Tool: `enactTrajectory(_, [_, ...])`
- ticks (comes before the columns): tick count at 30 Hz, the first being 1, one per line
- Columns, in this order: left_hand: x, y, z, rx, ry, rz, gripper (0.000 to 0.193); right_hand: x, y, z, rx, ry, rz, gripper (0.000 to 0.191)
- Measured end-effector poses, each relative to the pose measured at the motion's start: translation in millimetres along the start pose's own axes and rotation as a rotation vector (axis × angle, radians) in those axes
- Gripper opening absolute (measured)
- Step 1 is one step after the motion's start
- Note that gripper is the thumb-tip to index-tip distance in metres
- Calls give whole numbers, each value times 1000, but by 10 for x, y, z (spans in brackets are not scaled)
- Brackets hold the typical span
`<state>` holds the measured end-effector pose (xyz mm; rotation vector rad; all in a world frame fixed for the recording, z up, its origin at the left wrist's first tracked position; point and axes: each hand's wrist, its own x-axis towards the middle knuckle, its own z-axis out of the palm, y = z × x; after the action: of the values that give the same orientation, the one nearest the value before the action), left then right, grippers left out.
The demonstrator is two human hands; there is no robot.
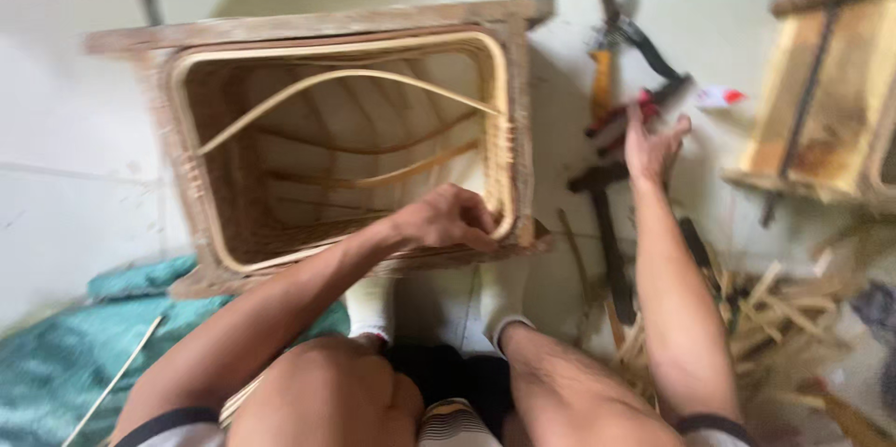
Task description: The person applies glue to the inner frame of a rectangular basket, then uses a hammer to tap and secure thin wooden strips into place. They continue adding and adjusting strips along the basket's interior walls.
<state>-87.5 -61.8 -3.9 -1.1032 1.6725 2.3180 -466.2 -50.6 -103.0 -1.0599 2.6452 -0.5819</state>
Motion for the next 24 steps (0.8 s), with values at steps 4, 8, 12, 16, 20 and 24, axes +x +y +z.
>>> enactTrajectory(4, [79, -113, -13, -17, 30, 5, 30, -57, -190, 102, -55, -152, 137, 108])
enactTrajectory(8, [121, -159, -21, -8, 58, 27, 32, -43, -360, 131, 396, -85, 159, 82])
enactTrajectory(12, [94, -149, -60, -38, 42, -6, 32, 54, -419, 211, 532, -238, 356, 33])
enactTrajectory(16, [31, -102, -139, 61, -6, -25, 28, 79, -340, 226, 312, -219, 335, 17])
enactTrajectory(20, [-30, -75, -186, -9, -40, 70, 28, -79, -171, -173, 901, -160, 255, 11])
enactTrajectory(24, [-71, -44, -174, -75, -39, -65, 30, -359, -425, -1066, 1307, -418, 69, 11])
